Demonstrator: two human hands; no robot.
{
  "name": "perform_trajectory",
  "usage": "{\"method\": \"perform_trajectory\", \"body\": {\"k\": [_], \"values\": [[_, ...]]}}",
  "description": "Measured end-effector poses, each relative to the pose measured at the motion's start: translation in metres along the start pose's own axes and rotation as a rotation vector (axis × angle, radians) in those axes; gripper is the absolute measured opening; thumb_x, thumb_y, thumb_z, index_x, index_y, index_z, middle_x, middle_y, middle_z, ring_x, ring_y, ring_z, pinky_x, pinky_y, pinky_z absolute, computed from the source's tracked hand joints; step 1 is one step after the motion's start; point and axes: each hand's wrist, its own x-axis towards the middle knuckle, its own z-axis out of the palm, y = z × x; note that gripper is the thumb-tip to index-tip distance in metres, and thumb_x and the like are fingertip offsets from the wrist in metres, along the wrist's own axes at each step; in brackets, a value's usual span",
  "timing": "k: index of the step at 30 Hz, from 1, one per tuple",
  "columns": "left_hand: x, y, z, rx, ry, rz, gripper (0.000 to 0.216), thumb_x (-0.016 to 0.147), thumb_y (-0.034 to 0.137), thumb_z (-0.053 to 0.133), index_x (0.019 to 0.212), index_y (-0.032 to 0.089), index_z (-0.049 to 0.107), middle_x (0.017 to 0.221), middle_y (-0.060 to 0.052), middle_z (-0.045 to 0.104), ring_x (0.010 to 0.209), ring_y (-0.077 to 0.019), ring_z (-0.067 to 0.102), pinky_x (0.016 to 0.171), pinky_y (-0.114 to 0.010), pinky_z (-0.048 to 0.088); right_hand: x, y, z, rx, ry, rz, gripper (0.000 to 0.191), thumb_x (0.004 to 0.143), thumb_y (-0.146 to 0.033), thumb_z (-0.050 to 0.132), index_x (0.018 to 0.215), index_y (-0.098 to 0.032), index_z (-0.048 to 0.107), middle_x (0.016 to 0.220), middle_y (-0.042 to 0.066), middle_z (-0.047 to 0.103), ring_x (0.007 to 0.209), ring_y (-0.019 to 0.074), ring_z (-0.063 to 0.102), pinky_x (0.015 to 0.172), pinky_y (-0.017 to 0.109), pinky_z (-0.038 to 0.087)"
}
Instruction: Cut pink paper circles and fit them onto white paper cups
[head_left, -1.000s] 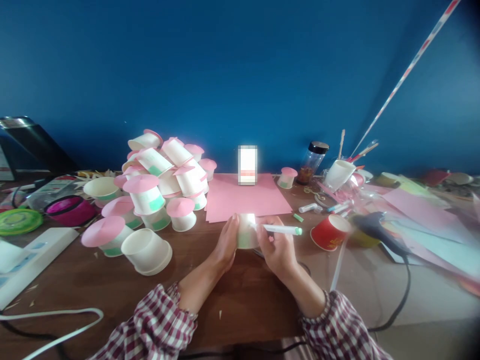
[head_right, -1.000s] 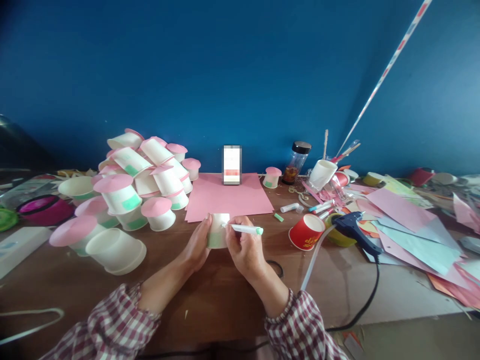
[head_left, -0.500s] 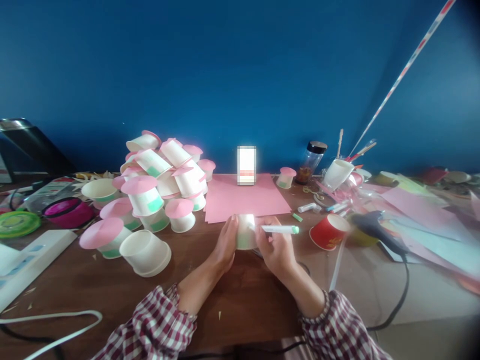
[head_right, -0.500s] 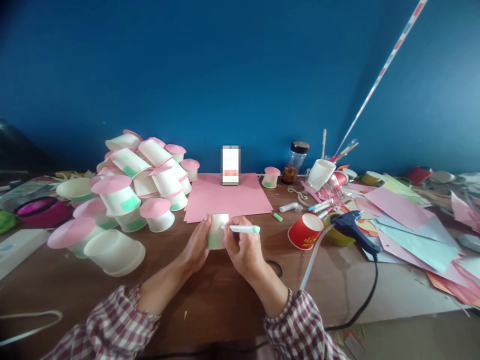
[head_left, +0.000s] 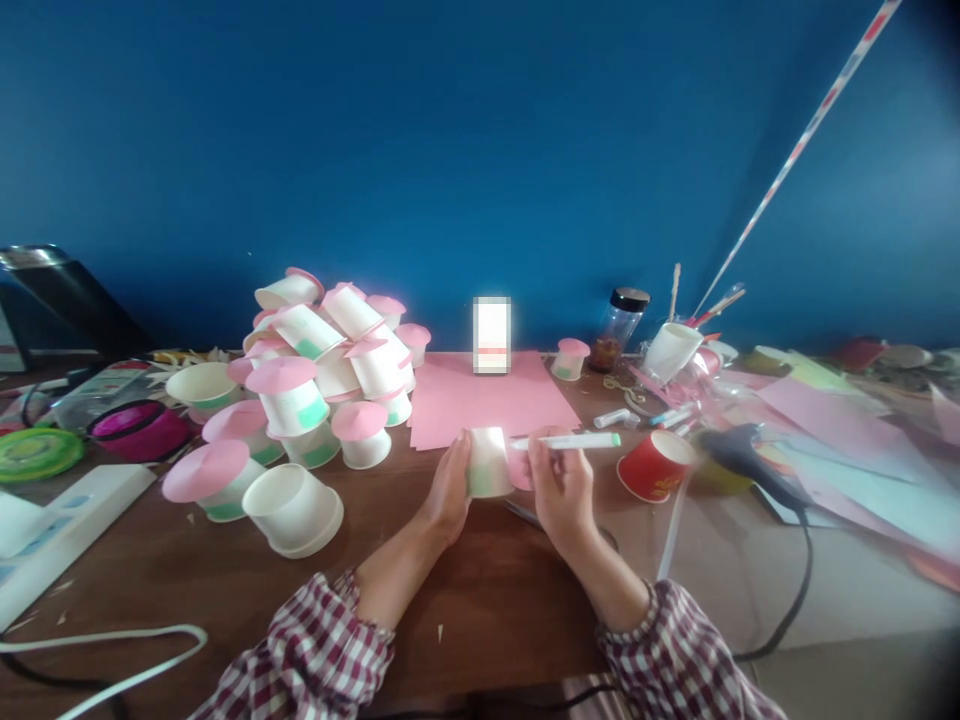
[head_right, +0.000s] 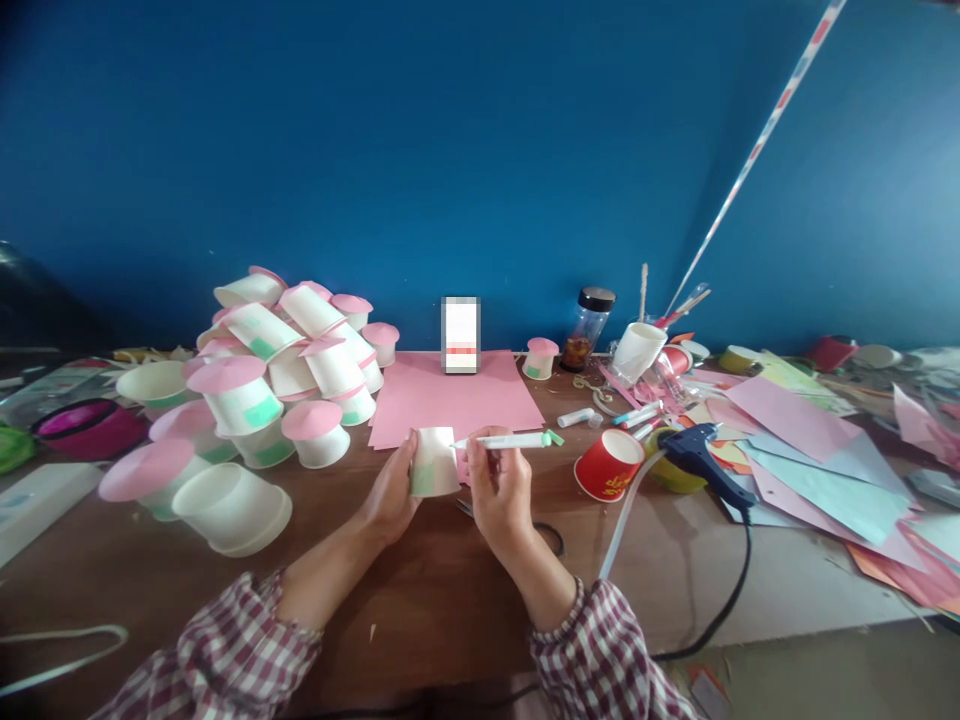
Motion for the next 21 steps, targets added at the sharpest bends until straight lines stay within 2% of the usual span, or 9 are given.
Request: {"method": "perform_trajectory", "body": {"k": [4, 7, 11, 21], "values": [[-0.0038, 0.0010, 0.0027, 0.066, -0.052, 0.084, 0.041, 0.081, 0.054, 0.052, 0.087, 0.015, 0.062, 0.086, -0.005, 0.066, 0.082, -0.0188, 0.059, 0.075, -0.029, 0.044, -0.0037, -0.0001, -0.0008, -0.145, -0.082, -0.099, 0.012, 0.089, -0.026, 0.049, 0.087, -0.017, 0.056, 0.072, 0.002, 0.059, 0.061, 0.0129, 0.057, 0.053, 0.022, 0.046], [-0.0044, 0.0006, 0.0029, 0.080, -0.057, 0.086, 0.041, 0.082, 0.054, 0.050, 0.086, 0.015, 0.062, 0.080, -0.004, 0.065, 0.078, -0.0184, 0.059, 0.074, -0.029, 0.044, -0.0048, 0.0027, -0.0007, -0.210, -0.098, -0.130, 0.013, 0.089, -0.027, 0.049, 0.087, -0.017, 0.057, 0.070, 0.003, 0.060, 0.068, 0.0160, 0.060, 0.057, 0.024, 0.048], [-0.0041, 0.0004, 0.0021, 0.087, -0.041, 0.092, 0.040, 0.081, 0.053, 0.051, 0.086, 0.015, 0.062, 0.073, -0.003, 0.063, 0.072, -0.0175, 0.058, 0.073, -0.030, 0.045, -0.0041, 0.0030, -0.0007, -0.247, -0.091, -0.156, 0.015, 0.089, -0.028, 0.048, 0.088, -0.017, 0.058, 0.067, 0.003, 0.059, 0.068, 0.0165, 0.061, 0.058, 0.024, 0.049], [-0.0055, 0.0029, 0.0039, 0.098, -0.045, 0.090, 0.038, 0.082, 0.052, 0.050, 0.086, 0.015, 0.060, 0.087, -0.008, 0.064, 0.084, -0.0222, 0.059, 0.077, -0.034, 0.046, -0.0042, 0.0025, 0.0002, -0.287, -0.126, -0.162, 0.013, 0.090, -0.026, 0.047, 0.090, -0.018, 0.056, 0.069, 0.003, 0.058, 0.066, 0.0159, 0.060, 0.059, 0.025, 0.048]]}}
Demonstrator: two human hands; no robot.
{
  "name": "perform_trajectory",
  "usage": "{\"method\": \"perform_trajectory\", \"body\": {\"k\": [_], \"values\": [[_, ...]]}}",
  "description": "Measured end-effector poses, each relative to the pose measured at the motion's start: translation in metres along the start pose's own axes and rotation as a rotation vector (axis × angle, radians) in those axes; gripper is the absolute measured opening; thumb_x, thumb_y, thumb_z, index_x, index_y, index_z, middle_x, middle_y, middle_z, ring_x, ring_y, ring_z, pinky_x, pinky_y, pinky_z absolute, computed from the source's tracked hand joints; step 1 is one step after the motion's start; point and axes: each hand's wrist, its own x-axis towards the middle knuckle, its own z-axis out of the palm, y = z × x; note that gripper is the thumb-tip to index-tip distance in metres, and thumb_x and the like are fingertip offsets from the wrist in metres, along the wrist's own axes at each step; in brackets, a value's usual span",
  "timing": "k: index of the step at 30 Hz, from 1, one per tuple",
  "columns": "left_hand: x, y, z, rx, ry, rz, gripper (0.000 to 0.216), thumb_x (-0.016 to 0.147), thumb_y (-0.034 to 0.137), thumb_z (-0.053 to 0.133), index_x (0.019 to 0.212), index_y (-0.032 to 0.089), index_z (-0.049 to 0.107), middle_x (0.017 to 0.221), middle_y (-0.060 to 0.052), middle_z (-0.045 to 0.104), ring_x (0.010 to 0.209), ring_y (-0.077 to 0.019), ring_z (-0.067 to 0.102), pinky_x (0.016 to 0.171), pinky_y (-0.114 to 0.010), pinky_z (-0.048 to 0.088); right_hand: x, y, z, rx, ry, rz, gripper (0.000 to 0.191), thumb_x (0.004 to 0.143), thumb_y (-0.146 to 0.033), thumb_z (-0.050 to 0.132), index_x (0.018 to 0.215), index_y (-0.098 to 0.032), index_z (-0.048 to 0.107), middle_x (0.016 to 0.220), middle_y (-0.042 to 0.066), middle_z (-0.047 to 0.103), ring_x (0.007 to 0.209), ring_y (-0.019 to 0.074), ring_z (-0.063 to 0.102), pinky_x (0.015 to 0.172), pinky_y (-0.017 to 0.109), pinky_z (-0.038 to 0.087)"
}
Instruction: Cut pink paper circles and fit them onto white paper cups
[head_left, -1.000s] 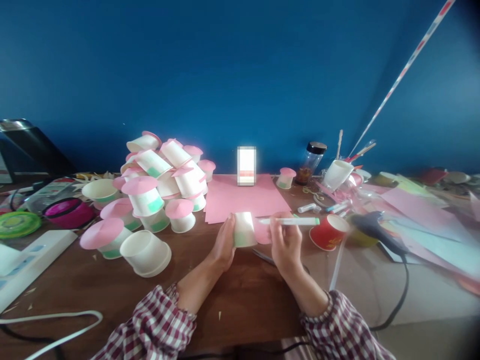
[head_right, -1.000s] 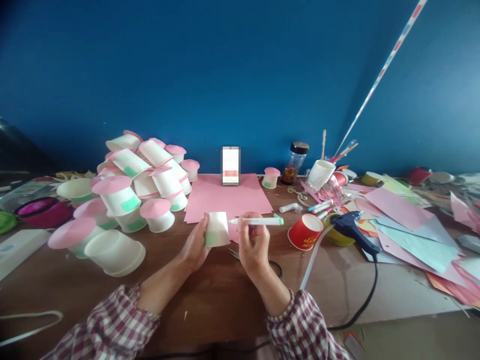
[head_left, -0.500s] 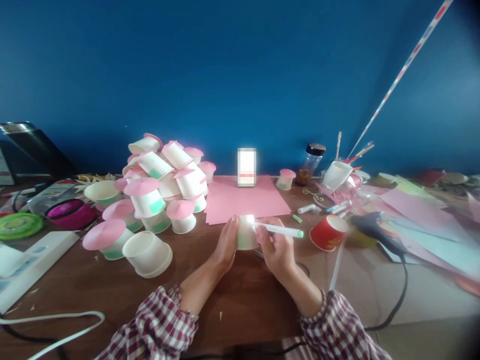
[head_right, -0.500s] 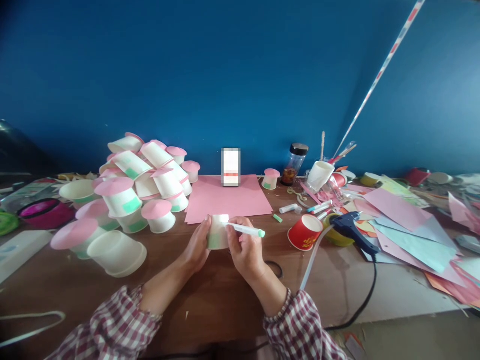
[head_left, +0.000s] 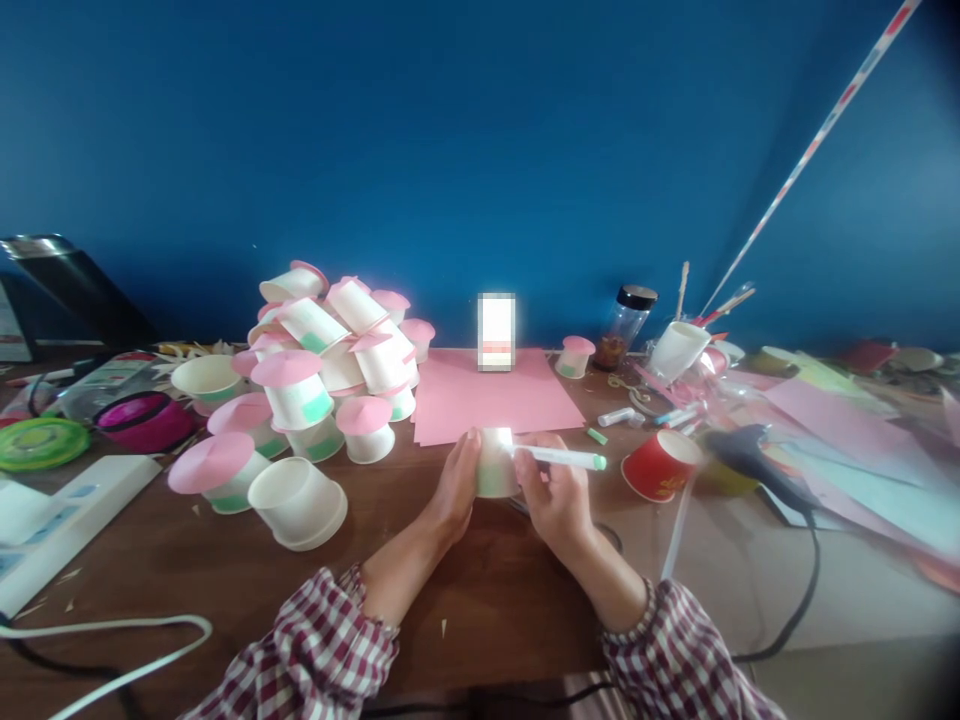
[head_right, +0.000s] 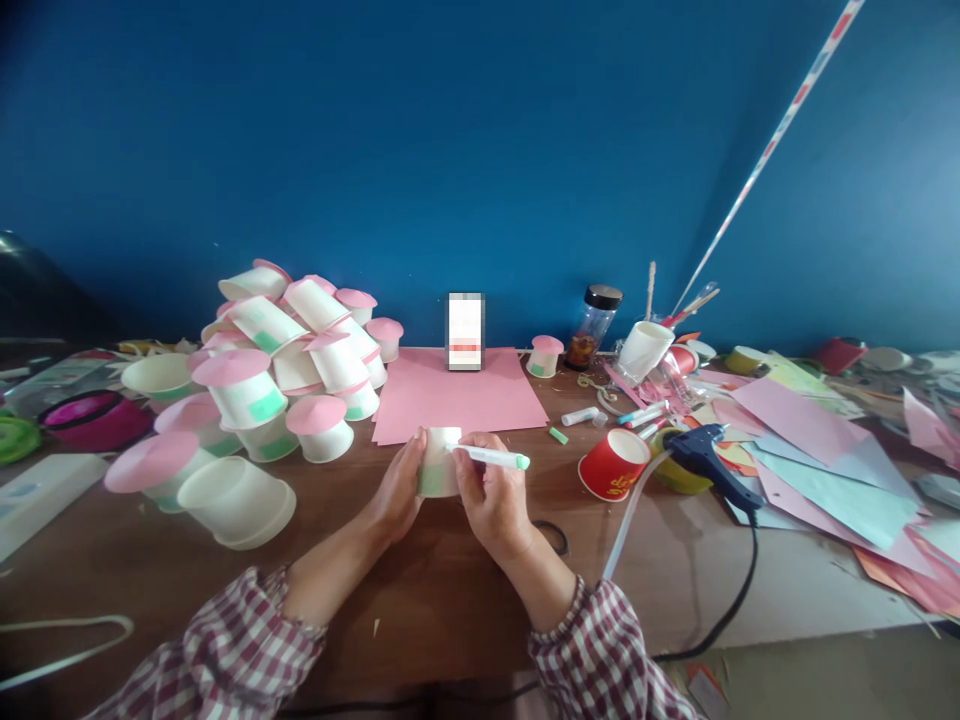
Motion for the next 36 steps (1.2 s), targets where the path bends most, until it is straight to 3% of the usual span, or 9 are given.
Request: {"method": "perform_trajectory", "body": {"k": [14, 25, 30, 36], "values": [[-0.0014, 0.0010, 0.0018, 0.010, 0.026, 0.002, 0.039, 0.083, 0.053, 0.049, 0.084, 0.016, 0.059, 0.094, -0.009, 0.065, 0.089, -0.0224, 0.058, 0.080, -0.033, 0.045, 0.0014, -0.0018, -0.0012, -0.044, -0.003, -0.051, 0.012, 0.090, -0.023, 0.047, 0.086, -0.018, 0.057, 0.077, 0.003, 0.060, 0.068, 0.0148, 0.058, 0.060, 0.023, 0.047], [-0.0010, -0.0020, 0.0007, -0.020, 0.044, -0.003, 0.035, 0.081, 0.052, 0.052, 0.081, 0.018, 0.061, 0.087, -0.008, 0.065, 0.091, -0.0238, 0.058, 0.083, -0.033, 0.044, 0.0017, -0.0036, -0.0020, 0.008, 0.000, 0.001, 0.012, 0.090, -0.024, 0.046, 0.085, -0.018, 0.056, 0.075, 0.003, 0.060, 0.064, 0.0134, 0.058, 0.056, 0.022, 0.046], [-0.0010, -0.0037, 0.0011, -0.014, 0.020, 0.021, 0.038, 0.082, 0.051, 0.052, 0.090, 0.015, 0.062, 0.094, -0.007, 0.065, 0.094, -0.0230, 0.057, 0.087, -0.034, 0.042, 0.0015, -0.0034, -0.0022, 0.076, 0.074, 0.058, 0.011, 0.090, -0.025, 0.046, 0.086, -0.019, 0.054, 0.073, 0.002, 0.061, 0.060, 0.0127, 0.058, 0.053, 0.021, 0.047], [-0.0015, -0.0025, 0.0022, 0.010, 0.007, 0.022, 0.045, 0.082, 0.054, 0.049, 0.094, 0.013, 0.063, 0.093, -0.008, 0.066, 0.090, -0.0222, 0.059, 0.083, -0.033, 0.043, 0.0011, -0.0026, -0.0007, 0.078, 0.029, 0.089, 0.013, 0.089, -0.027, 0.047, 0.085, -0.018, 0.056, 0.077, 0.003, 0.062, 0.063, 0.0135, 0.060, 0.054, 0.023, 0.048]]}}
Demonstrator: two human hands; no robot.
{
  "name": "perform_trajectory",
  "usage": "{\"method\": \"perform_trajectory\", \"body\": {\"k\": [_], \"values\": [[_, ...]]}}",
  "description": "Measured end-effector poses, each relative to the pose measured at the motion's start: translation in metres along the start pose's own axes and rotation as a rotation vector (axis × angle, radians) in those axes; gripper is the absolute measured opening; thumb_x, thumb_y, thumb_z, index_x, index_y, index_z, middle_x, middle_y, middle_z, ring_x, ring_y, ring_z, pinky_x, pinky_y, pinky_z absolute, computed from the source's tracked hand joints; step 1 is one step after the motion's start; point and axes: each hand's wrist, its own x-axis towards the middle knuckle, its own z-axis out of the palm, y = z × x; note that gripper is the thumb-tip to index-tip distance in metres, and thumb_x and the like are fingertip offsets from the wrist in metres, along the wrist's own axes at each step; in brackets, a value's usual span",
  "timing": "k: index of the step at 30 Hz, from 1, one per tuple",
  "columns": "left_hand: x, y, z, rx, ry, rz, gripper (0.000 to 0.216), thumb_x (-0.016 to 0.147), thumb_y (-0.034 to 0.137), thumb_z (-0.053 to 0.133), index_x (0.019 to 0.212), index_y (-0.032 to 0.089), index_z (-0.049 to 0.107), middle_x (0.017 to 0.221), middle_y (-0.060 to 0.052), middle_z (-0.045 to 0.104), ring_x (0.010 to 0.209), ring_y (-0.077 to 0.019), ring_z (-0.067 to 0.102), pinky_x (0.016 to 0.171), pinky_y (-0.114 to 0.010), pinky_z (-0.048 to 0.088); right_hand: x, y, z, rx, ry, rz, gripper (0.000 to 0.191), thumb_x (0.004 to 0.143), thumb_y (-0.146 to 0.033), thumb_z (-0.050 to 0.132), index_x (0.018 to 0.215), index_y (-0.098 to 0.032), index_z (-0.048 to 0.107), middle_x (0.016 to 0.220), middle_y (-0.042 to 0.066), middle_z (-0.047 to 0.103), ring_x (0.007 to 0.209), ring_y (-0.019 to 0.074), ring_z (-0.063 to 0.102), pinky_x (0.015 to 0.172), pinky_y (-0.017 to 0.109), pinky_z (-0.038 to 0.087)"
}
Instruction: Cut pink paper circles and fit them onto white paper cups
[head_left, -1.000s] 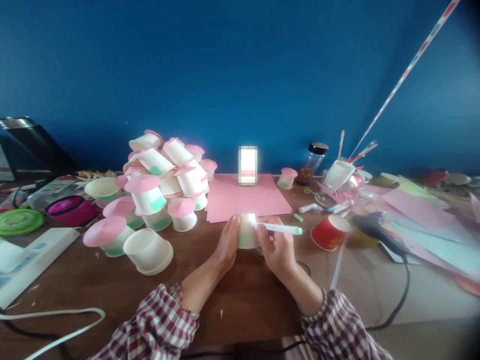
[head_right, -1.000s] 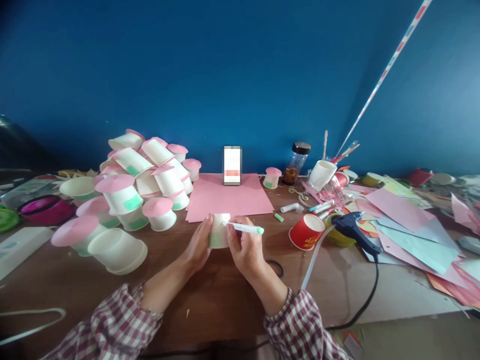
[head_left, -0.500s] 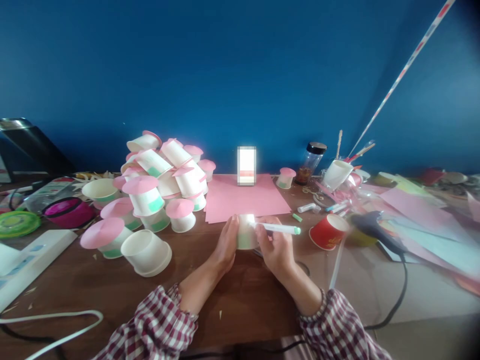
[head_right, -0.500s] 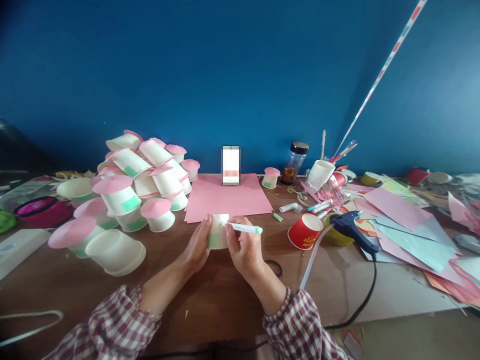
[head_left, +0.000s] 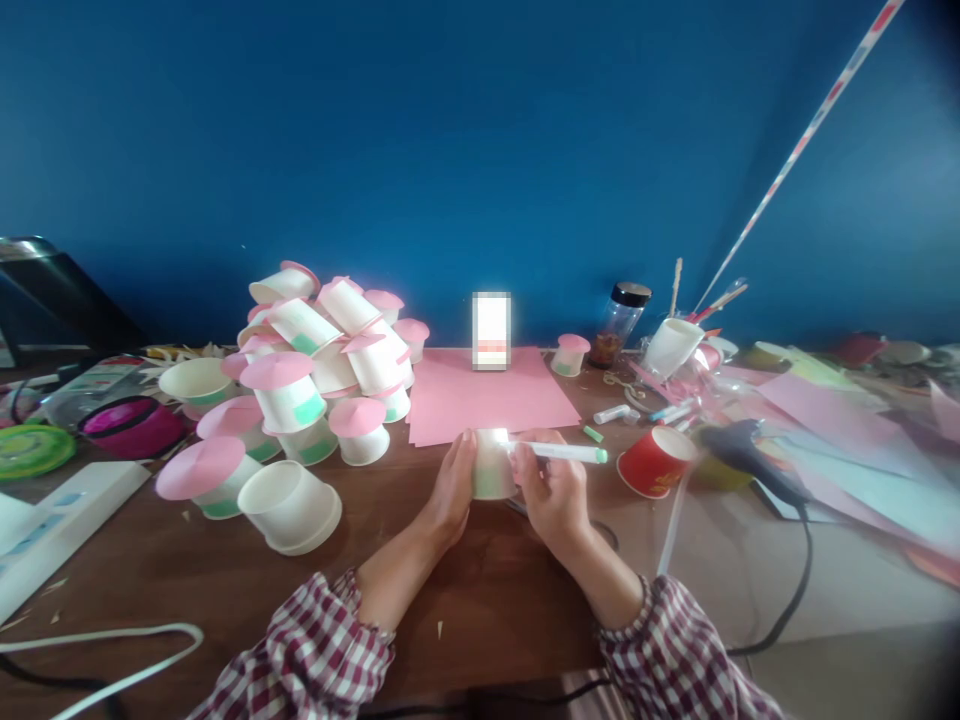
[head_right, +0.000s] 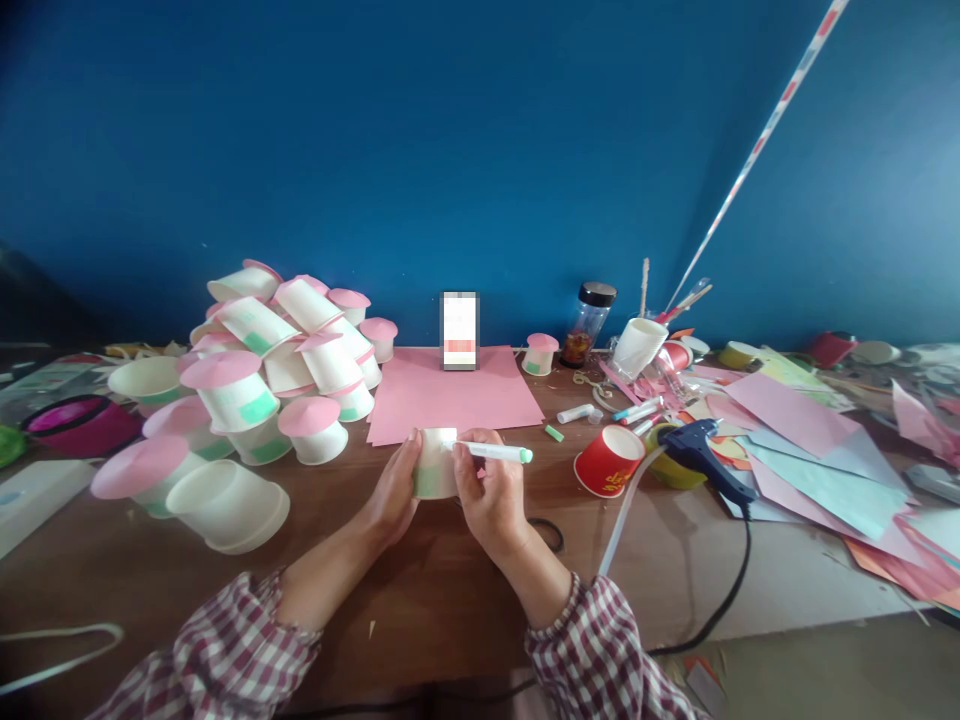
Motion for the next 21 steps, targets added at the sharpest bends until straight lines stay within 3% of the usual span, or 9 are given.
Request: {"method": "perform_trajectory", "body": {"k": [21], "values": [[-0.0013, 0.0009, 0.0003, -0.062, 0.008, -0.034, 0.044, 0.082, 0.053, 0.050, 0.097, 0.014, 0.063, 0.095, -0.007, 0.067, 0.086, -0.0200, 0.060, 0.082, -0.031, 0.043, 0.0018, 0.0030, -0.0013, -0.059, 0.038, -0.021, 0.012, 0.089, -0.025, 0.047, 0.084, -0.019, 0.056, 0.070, 0.002, 0.062, 0.059, 0.0139, 0.059, 0.053, 0.022, 0.046]]}}
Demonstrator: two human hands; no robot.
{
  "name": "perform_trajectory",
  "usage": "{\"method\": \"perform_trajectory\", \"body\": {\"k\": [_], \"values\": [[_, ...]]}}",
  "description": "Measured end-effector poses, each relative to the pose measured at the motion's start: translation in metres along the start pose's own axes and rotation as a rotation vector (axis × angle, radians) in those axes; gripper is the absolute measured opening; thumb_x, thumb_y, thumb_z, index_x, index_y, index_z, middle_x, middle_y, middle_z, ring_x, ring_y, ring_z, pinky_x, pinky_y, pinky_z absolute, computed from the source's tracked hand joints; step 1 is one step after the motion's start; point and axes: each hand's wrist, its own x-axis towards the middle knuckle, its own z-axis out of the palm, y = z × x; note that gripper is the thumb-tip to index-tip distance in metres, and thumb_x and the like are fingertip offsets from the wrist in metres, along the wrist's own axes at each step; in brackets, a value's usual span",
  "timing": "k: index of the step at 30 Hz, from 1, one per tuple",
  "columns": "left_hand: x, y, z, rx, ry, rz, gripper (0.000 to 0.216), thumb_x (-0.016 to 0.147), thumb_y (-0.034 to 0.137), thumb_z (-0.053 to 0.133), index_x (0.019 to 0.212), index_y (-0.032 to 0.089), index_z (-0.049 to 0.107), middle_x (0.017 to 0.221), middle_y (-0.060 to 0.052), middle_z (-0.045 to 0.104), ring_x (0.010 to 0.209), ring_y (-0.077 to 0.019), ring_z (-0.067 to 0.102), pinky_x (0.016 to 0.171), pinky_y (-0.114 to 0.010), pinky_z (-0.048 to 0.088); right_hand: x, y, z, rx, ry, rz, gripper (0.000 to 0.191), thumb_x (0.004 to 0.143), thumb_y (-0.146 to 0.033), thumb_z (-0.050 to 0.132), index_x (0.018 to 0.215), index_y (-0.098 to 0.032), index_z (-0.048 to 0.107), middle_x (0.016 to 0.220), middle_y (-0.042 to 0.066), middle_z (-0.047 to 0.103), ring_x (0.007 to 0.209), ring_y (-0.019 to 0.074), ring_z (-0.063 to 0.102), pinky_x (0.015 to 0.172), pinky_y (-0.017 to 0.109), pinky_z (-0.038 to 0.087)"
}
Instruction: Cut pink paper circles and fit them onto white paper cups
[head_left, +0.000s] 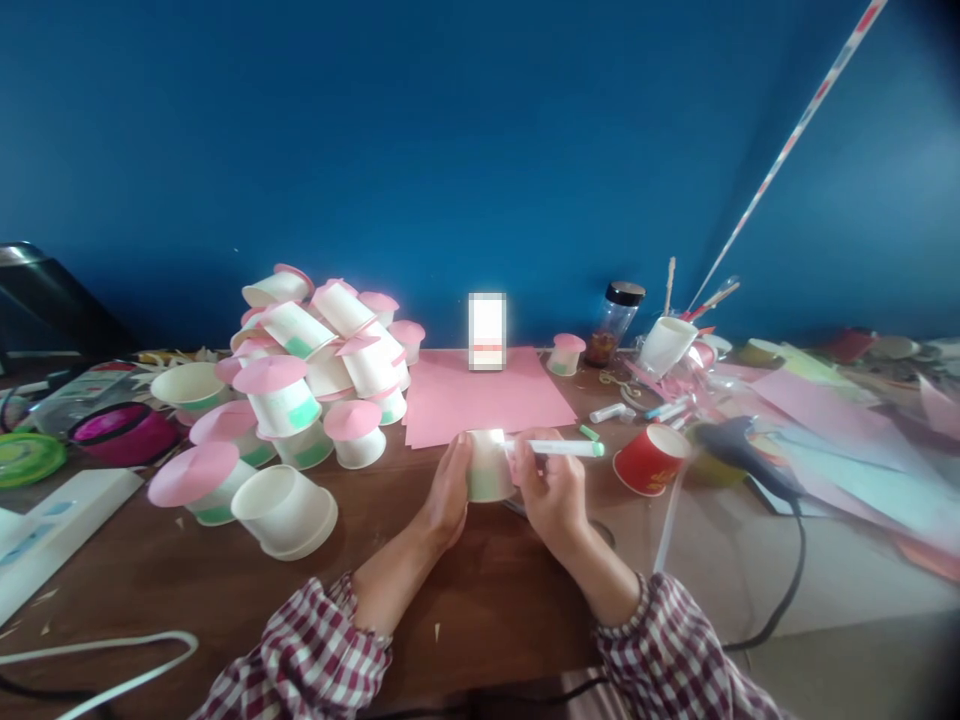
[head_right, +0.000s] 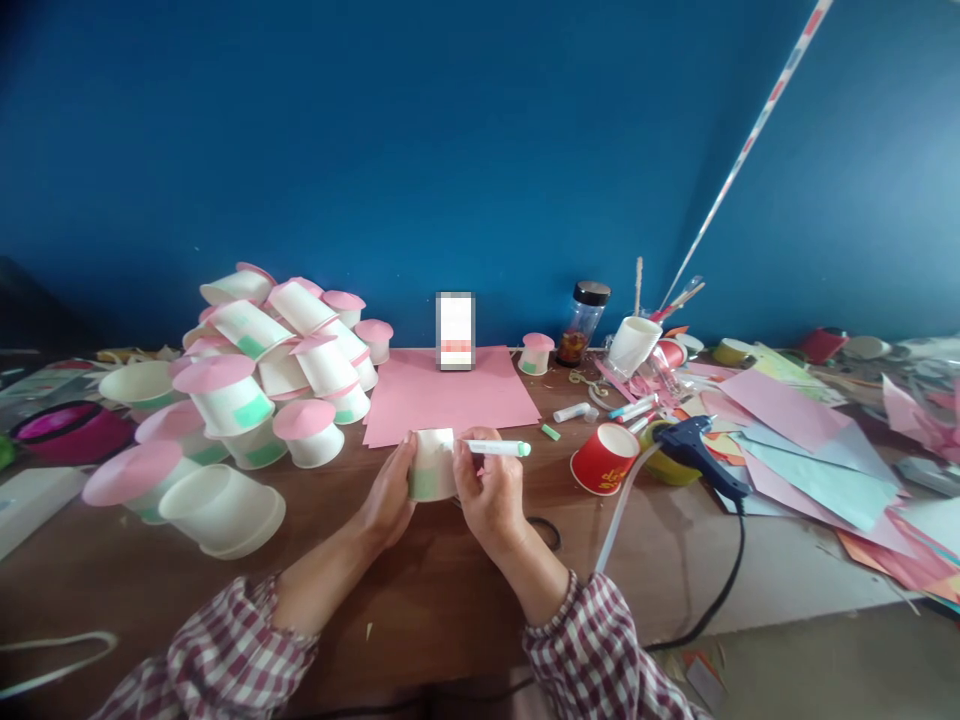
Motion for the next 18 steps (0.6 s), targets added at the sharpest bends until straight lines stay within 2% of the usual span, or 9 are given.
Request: {"method": "perform_trajectory", "body": {"k": [10, 18], "values": [[0.0004, -0.0012, -0.0003, 0.031, 0.008, 0.004, 0.043, 0.084, 0.050, 0.049, 0.101, 0.013, 0.063, 0.095, -0.007, 0.067, 0.091, -0.0211, 0.059, 0.084, -0.032, 0.042, -0.0004, -0.0055, 0.0012, 0.008, -0.006, -0.037, 0.015, 0.089, -0.025, 0.045, 0.081, -0.017, 0.056, 0.074, 0.004, 0.063, 0.061, 0.0130, 0.058, 0.052, 0.021, 0.045], [0.0011, -0.0026, -0.0014, -0.002, 0.019, 0.008, 0.044, 0.084, 0.049, 0.050, 0.107, 0.014, 0.063, 0.102, -0.007, 0.066, 0.099, -0.0198, 0.057, 0.092, -0.031, 0.038, 0.0001, -0.0011, 0.0003, -0.043, 0.078, -0.056, 0.013, 0.089, -0.022, 0.046, 0.081, -0.018, 0.056, 0.070, 0.002, 0.062, 0.059, 0.0124, 0.058, 0.053, 0.020, 0.045]]}}
